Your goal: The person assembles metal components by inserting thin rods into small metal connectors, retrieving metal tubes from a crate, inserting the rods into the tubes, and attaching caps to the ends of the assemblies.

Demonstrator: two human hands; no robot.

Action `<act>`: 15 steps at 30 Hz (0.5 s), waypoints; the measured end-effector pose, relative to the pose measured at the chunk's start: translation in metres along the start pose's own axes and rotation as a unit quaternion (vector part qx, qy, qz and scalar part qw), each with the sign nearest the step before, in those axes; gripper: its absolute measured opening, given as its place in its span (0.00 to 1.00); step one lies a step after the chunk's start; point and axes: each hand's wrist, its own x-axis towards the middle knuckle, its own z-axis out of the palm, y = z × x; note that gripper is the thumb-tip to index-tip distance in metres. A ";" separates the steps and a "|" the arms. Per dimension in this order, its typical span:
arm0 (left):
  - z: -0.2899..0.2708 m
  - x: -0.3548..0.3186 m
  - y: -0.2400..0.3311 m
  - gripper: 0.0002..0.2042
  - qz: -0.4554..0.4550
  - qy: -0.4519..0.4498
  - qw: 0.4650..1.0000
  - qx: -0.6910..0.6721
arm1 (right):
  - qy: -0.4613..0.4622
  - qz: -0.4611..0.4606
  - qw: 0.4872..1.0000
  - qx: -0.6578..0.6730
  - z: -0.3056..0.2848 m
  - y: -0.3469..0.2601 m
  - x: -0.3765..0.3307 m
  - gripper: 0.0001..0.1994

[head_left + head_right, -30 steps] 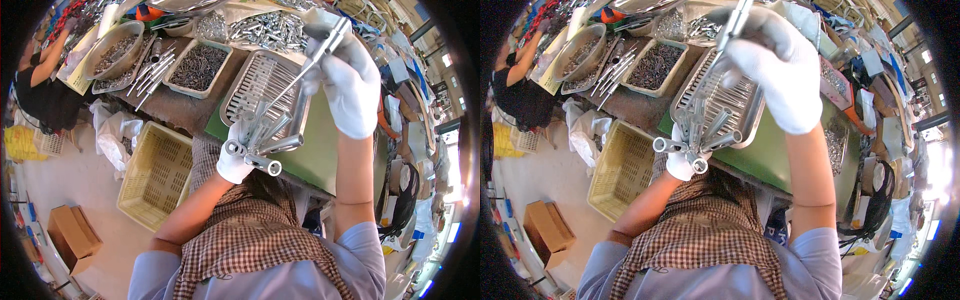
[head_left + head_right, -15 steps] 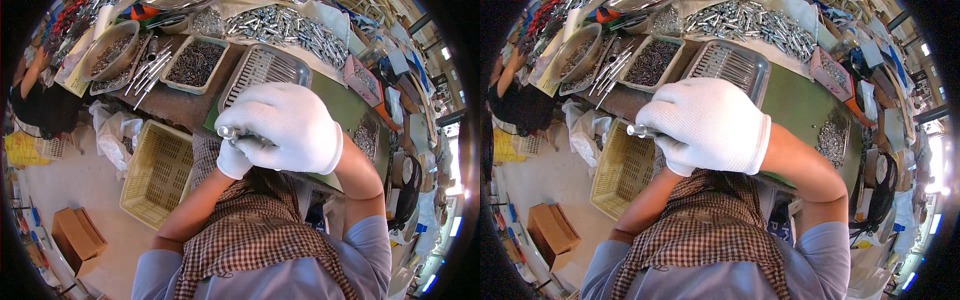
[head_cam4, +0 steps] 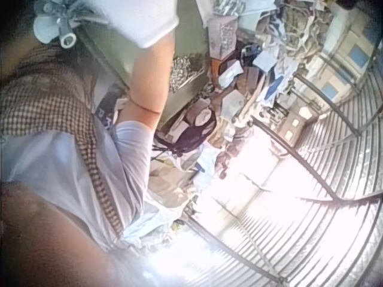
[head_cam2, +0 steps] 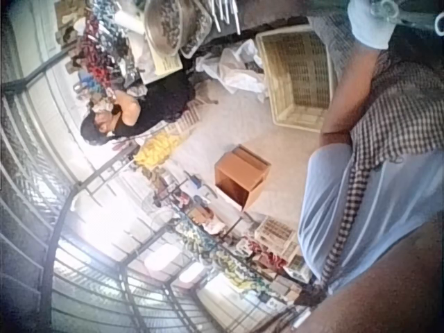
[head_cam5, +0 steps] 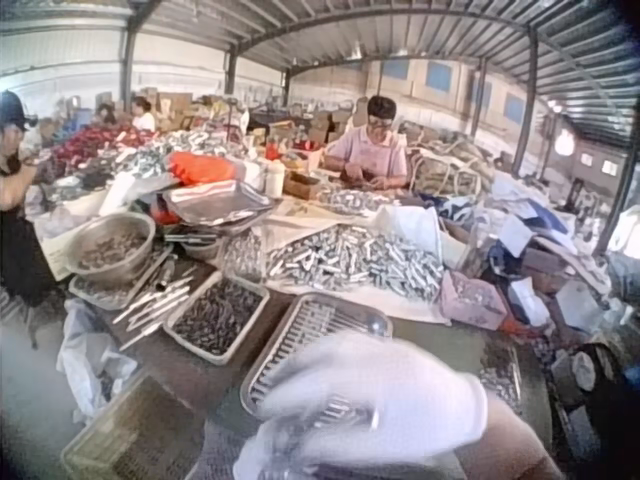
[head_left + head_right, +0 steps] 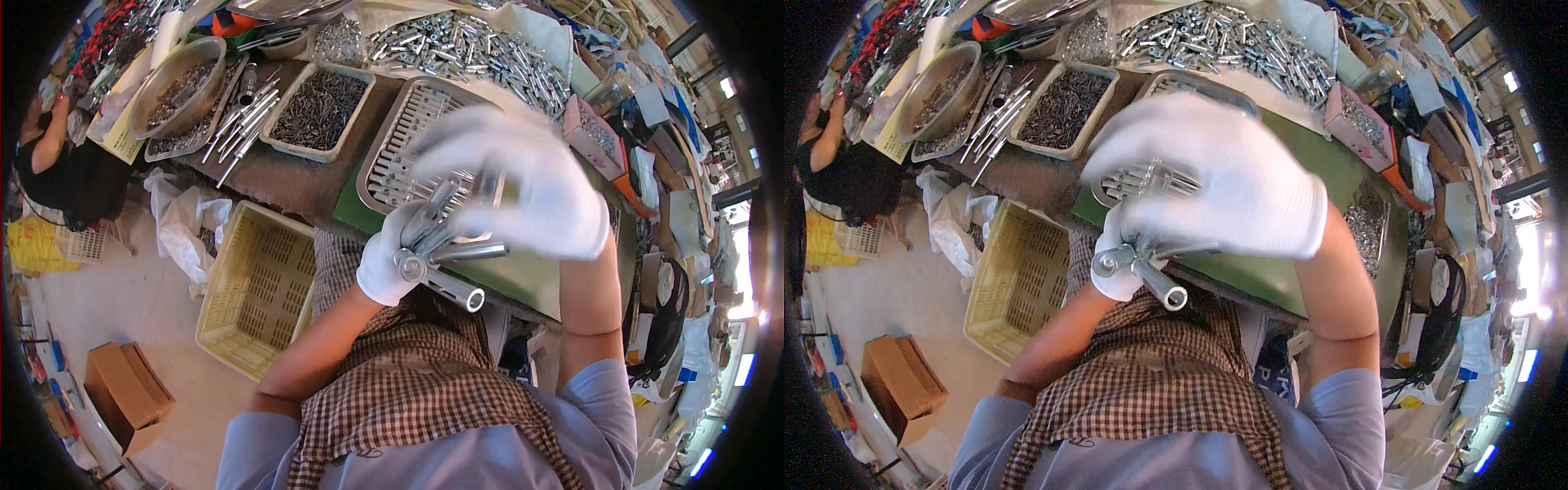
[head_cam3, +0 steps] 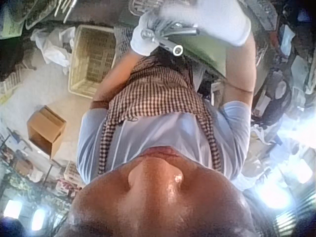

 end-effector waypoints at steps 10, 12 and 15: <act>-0.015 0.000 -0.006 0.16 -0.210 -0.022 0.825 -0.523 | -0.088 0.288 0.943 -0.141 0.074 0.089 -0.026 0.19; -0.015 0.001 -0.007 0.15 -0.172 -0.043 0.822 -0.541 | -0.087 0.288 0.943 -0.142 0.077 0.088 -0.023 0.20; -0.017 -0.003 -0.035 0.16 0.034 -0.006 0.990 -0.133 | -0.069 0.296 0.944 -0.127 0.077 0.104 -0.021 0.22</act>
